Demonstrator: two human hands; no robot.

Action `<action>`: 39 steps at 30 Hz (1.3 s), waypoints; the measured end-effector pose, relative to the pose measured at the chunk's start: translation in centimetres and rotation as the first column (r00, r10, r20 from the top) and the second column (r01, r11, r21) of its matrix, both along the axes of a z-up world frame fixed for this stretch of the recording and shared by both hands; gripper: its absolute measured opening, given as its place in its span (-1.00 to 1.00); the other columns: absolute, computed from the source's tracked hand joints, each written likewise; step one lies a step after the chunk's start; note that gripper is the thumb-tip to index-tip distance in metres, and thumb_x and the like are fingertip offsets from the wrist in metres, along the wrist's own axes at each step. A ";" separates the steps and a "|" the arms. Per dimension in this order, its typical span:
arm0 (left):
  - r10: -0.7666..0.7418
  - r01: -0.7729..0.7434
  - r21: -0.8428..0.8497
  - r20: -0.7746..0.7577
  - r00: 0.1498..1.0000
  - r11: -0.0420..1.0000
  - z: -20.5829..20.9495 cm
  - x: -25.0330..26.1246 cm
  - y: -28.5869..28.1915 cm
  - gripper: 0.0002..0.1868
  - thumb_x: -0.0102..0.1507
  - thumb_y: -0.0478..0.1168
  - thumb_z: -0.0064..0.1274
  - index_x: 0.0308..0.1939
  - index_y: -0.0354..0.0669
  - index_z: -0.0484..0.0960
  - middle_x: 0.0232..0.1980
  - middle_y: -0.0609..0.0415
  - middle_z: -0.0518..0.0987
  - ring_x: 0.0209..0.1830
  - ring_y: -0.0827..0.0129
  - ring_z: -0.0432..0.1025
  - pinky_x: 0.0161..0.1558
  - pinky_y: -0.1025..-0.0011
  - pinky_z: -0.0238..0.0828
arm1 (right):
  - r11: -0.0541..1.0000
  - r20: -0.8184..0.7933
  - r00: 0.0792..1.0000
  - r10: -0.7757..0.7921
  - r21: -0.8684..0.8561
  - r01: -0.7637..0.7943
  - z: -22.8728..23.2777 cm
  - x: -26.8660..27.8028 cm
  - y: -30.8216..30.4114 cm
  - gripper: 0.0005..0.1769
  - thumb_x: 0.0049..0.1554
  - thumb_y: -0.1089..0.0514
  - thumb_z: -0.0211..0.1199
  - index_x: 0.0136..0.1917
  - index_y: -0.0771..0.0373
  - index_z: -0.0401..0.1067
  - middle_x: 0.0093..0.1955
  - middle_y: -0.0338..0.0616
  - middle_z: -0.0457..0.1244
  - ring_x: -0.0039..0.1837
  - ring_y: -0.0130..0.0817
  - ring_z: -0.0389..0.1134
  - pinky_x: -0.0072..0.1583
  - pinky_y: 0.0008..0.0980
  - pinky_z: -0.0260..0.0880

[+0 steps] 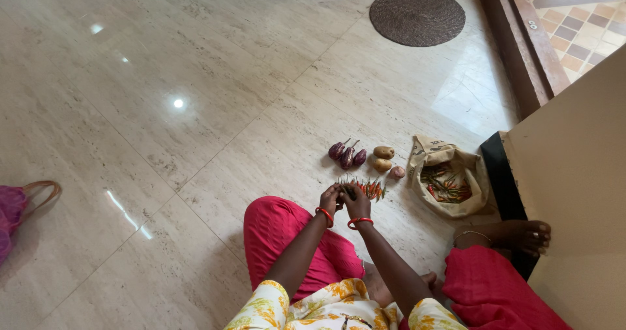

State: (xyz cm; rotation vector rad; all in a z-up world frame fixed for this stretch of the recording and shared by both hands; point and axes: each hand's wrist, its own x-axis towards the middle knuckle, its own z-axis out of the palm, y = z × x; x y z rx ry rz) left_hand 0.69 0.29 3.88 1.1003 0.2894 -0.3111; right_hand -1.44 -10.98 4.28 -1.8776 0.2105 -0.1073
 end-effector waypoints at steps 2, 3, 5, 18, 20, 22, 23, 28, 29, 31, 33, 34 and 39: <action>0.005 -0.004 -0.030 0.044 0.999 1.000 0.0 -0.1 -0.2 -0.80 0.43 -0.13 -0.04 0.05 -0.04 0.61 -0.38 0.24 0.54 -0.55 0.63 0.33 -0.55 0.59 0.26 | 0.992 -0.095 0.995 -0.019 0.121 0.030 -0.3 0.5 -0.7 -0.64 0.09 0.19 0.39 0.18 0.20 0.57 -0.12 -0.05 0.46 -0.14 -0.33 0.48 -0.07 -0.32 0.47; 0.009 -0.006 -0.045 0.067 0.998 0.999 0.0 -0.2 -0.3 -0.81 0.41 -0.14 -0.03 0.05 -0.04 0.61 -0.38 0.22 0.56 -0.55 0.61 0.34 -0.55 0.58 0.27 | 0.975 -0.133 0.991 -0.010 0.220 0.040 -0.3 0.9 -1.1 -0.66 0.10 0.21 0.38 0.17 0.22 0.59 -0.15 -0.03 0.45 -0.16 -0.32 0.46 -0.10 -0.30 0.46; 0.051 -0.050 0.021 -0.022 0.998 0.998 0.0 -0.1 -0.2 -0.85 0.41 -0.13 -0.04 -0.01 -0.05 0.55 -0.30 0.28 0.61 -0.50 0.62 0.41 -0.52 0.57 0.30 | 0.948 -0.178 0.984 -0.019 0.310 0.074 -0.3 1.3 -1.9 -0.69 0.11 0.19 0.38 0.13 0.27 0.60 -0.18 -0.02 0.45 -0.21 -0.32 0.43 -0.14 -0.28 0.44; 0.024 -0.019 0.226 -0.019 1.000 0.974 -0.3 0.0 -0.7 -0.83 0.30 -0.18 0.19 -0.05 -0.06 0.65 -0.34 0.25 0.61 -0.51 0.60 0.43 -0.52 0.57 0.32 | 0.920 -0.310 0.951 -0.014 0.369 0.134 -0.6 1.4 -1.3 -0.71 0.20 -0.03 0.15 0.07 0.12 0.52 -0.30 -0.21 0.37 -0.32 -0.42 0.37 -0.34 -0.37 0.37; 0.055 -0.047 0.252 -0.023 0.998 0.967 -0.4 0.1 -0.6 -0.78 0.25 -0.23 0.24 -0.04 -0.07 0.61 -0.33 0.21 0.63 -0.51 0.57 0.45 -0.52 0.55 0.33 | 0.874 -0.360 0.932 0.039 0.465 0.143 -0.8 1.3 -0.9 -0.73 0.21 -0.06 0.13 0.05 0.08 0.50 -0.31 -0.25 0.35 -0.35 -0.46 0.34 -0.37 -0.41 0.34; 0.066 -0.057 0.285 -0.023 0.998 0.957 -0.5 0.3 -0.5 -0.73 0.23 -0.25 0.30 -0.04 -0.10 0.58 -0.32 0.17 0.64 -0.50 0.54 0.47 -0.50 0.54 0.36 | 0.869 -0.373 0.926 0.065 0.477 0.131 -0.9 1.4 -1.0 -0.72 0.24 -0.08 0.15 0.03 0.12 0.52 -0.33 -0.25 0.34 -0.38 -0.50 0.28 -0.39 -0.47 0.28; 0.062 -0.052 0.304 -0.024 0.998 0.951 -0.5 0.5 -0.5 -0.71 0.23 -0.24 0.33 -0.04 -0.14 0.57 -0.31 0.14 0.64 -0.49 0.53 0.47 -0.49 0.54 0.37 | 0.858 -0.374 0.925 0.068 0.495 0.137 -1.0 1.6 -1.2 -0.71 0.25 -0.06 0.19 0.00 0.19 0.52 -0.35 -0.20 0.31 -0.41 -0.47 0.24 -0.41 -0.45 0.22; -0.077 0.027 0.348 0.129 0.989 0.937 -1.0 0.4 -0.9 -0.59 0.18 -0.34 0.35 0.06 -0.20 0.57 -0.27 0.08 0.68 -0.39 0.52 0.55 -0.41 0.55 0.48 | 0.816 -0.432 0.899 0.078 0.545 0.192 -1.1 2.2 -2.6 -0.71 0.24 0.00 0.24 -0.05 0.29 0.54 -0.40 -0.16 0.27 -0.48 -0.44 0.15 -0.45 -0.43 0.03; -0.106 0.046 0.333 0.165 0.981 0.942 -1.0 0.5 -1.1 -0.51 0.13 -0.40 0.34 0.10 -0.15 0.53 -0.27 0.08 0.69 -0.37 0.54 0.56 -0.38 0.56 0.52 | 0.813 -0.425 0.903 0.065 0.548 0.199 -1.1 2.3 -2.9 -0.71 0.24 0.00 0.24 -0.05 0.28 0.54 -0.39 -0.18 0.29 -0.47 -0.46 0.17 -0.44 -0.44 0.05; -0.137 0.067 0.306 0.213 0.967 0.950 -1.2 0.4 -1.3 -0.43 0.10 -0.46 0.31 0.16 -0.12 0.50 -0.26 0.08 0.69 -0.34 0.56 0.58 -0.33 0.57 0.57 | 0.806 -0.409 0.912 0.040 0.553 0.213 -1.2 2.5 -3.4 -0.71 0.25 0.00 0.23 -0.03 0.27 0.56 -0.37 -0.22 0.32 -0.45 -0.49 0.21 -0.43 -0.46 0.09; -0.143 0.074 0.279 0.237 0.961 0.957 -1.3 0.5 -1.4 -0.44 0.14 -0.49 0.28 0.19 -0.16 0.50 -0.22 0.08 0.70 -0.31 0.56 0.59 -0.30 0.57 0.57 | 0.818 -0.380 0.923 0.062 0.549 0.172 -1.1 2.6 -3.9 -0.67 0.26 -0.03 0.22 -0.04 0.29 0.55 -0.35 -0.19 0.34 -0.45 -0.49 0.23 -0.43 -0.46 0.08; -0.148 0.081 0.282 0.223 0.964 0.956 -1.3 0.6 -1.6 -0.47 0.15 -0.49 0.26 0.18 -0.17 0.50 -0.24 0.06 0.71 -0.35 0.54 0.58 -0.33 0.57 0.55 | 0.823 -0.366 0.928 0.074 0.548 0.151 -1.1 2.7 -4.0 -0.65 0.27 -0.04 0.21 -0.04 0.30 0.55 -0.34 -0.18 0.35 -0.45 -0.48 0.24 -0.43 -0.45 0.08; -0.178 0.133 0.259 0.159 0.971 0.957 -1.3 0.5 -1.9 -0.59 0.21 -0.45 0.20 0.14 -0.21 0.55 -0.25 0.05 0.71 -0.43 0.53 0.53 -0.40 0.56 0.50 | 0.854 -0.418 0.909 0.000 0.473 0.218 -0.8 3.0 -4.8 -0.67 0.29 -0.05 0.15 -0.02 0.26 0.52 -0.32 -0.15 0.32 -0.42 -0.40 0.28 -0.43 -0.41 0.06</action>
